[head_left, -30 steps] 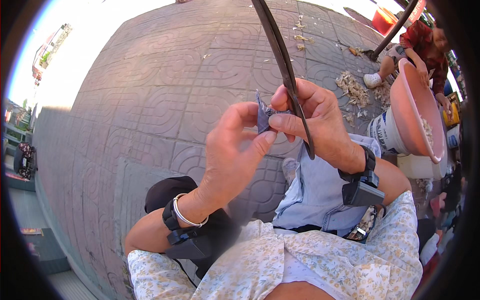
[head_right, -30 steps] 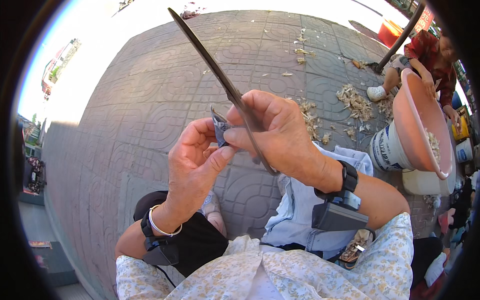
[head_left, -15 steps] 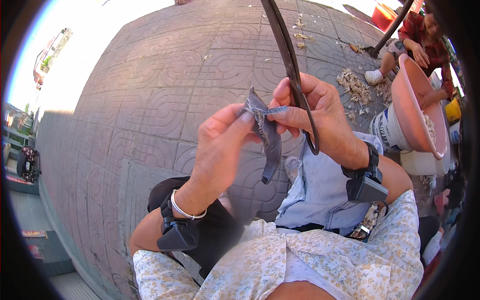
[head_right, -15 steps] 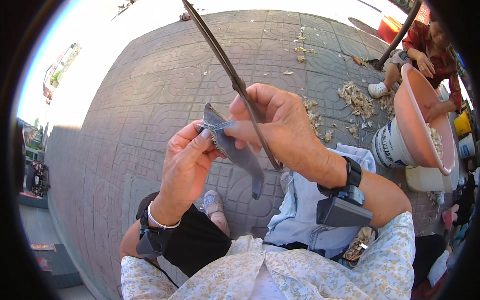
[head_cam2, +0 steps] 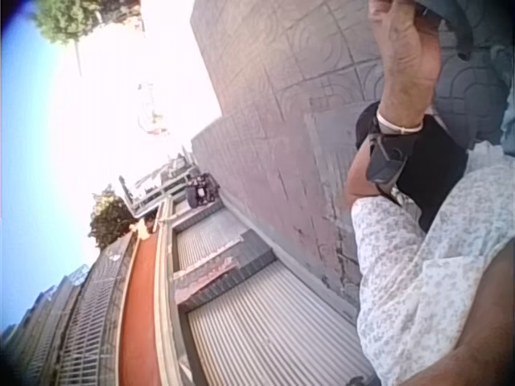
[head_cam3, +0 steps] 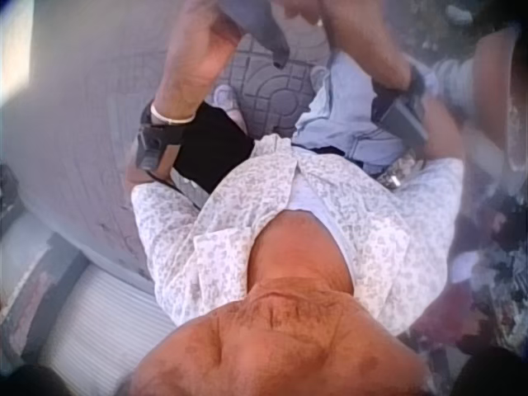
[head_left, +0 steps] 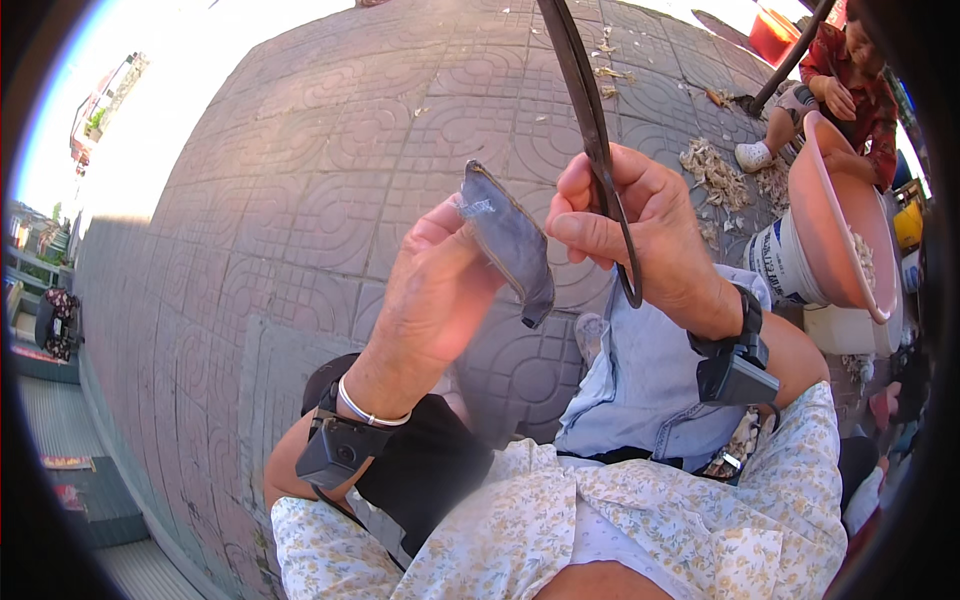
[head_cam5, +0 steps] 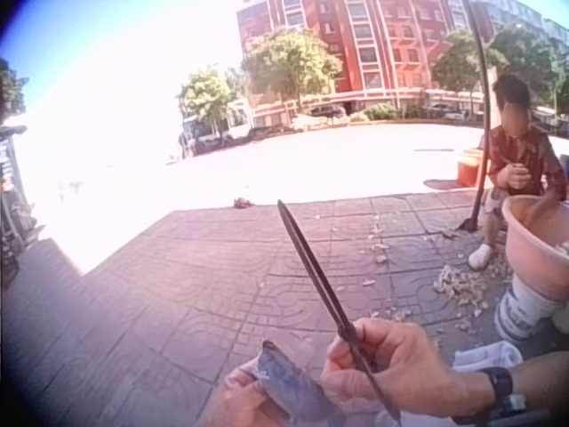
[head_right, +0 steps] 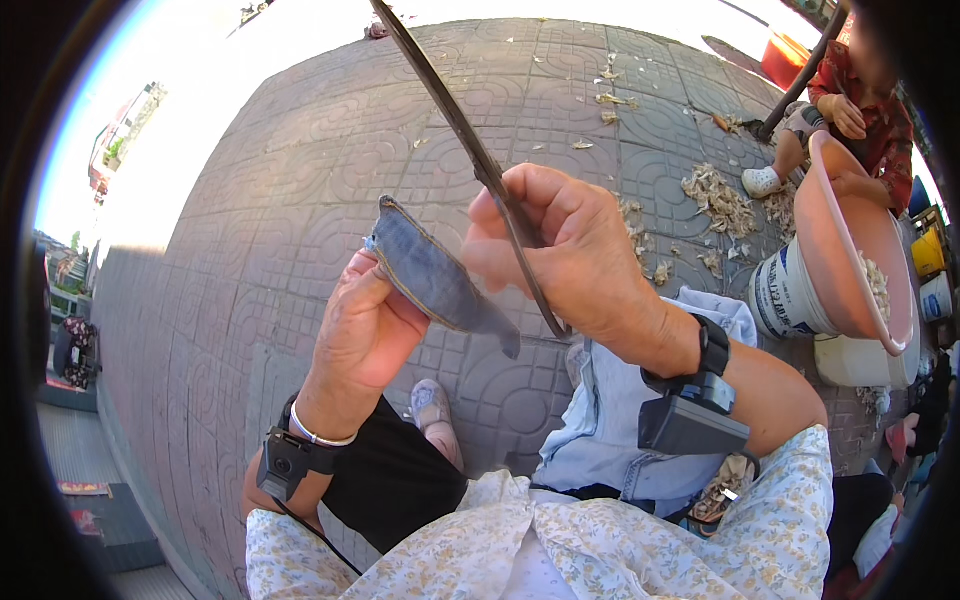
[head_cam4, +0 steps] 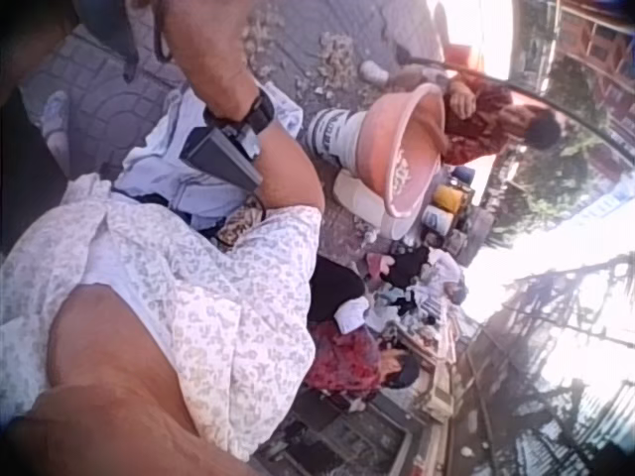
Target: Cutting out sections of a denim garment using large scissors.
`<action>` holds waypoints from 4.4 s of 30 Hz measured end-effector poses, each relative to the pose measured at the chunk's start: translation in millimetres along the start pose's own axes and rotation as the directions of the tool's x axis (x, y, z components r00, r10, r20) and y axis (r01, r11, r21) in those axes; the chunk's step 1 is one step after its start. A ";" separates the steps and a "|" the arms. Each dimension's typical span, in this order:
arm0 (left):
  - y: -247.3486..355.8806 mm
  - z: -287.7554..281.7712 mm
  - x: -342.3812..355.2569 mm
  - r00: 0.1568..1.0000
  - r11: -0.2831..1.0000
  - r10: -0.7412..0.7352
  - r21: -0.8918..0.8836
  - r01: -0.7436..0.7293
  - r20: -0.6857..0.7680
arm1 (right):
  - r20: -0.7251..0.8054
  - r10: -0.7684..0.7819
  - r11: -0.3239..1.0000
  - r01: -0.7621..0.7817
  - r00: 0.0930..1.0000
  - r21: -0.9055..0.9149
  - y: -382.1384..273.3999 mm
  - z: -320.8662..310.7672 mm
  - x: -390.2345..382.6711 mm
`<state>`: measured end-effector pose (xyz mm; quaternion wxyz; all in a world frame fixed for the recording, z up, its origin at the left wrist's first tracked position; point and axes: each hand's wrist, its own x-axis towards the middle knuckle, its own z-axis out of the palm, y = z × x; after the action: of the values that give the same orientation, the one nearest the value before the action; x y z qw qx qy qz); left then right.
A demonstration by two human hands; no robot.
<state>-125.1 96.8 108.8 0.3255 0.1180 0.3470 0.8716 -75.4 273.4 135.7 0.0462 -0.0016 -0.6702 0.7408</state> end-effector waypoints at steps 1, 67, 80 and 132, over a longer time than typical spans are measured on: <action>0.5 0.5 -0.8 1.000 1.000 -0.005 0.002 0.005 -0.006 | 0.002 0.001 1.000 -0.001 1.000 0.012 -0.3 1.0 0.1; 1.2 10.6 -4.0 0.970 0.953 0.227 0.226 -0.203 -0.083 | 0.115 0.024 0.993 -0.037 0.993 0.111 5.5 4.8 10.2; 5.1 17.4 -8.0 0.997 0.942 0.076 0.327 -0.079 0.021 | -0.004 -0.020 0.993 0.021 1.000 0.113 0.3 3.2 7.9; -2.4 -41.5 -42.7 0.920 0.723 -0.389 0.630 0.283 0.033 | -0.669 -0.002 0.995 -0.063 0.744 -0.074 97.4 -219.2 -5.1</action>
<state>-109.4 48.4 77.7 0.4496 0.2230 0.5985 0.6245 -62.7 481.2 16.4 0.2705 -0.2796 -0.6423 0.6603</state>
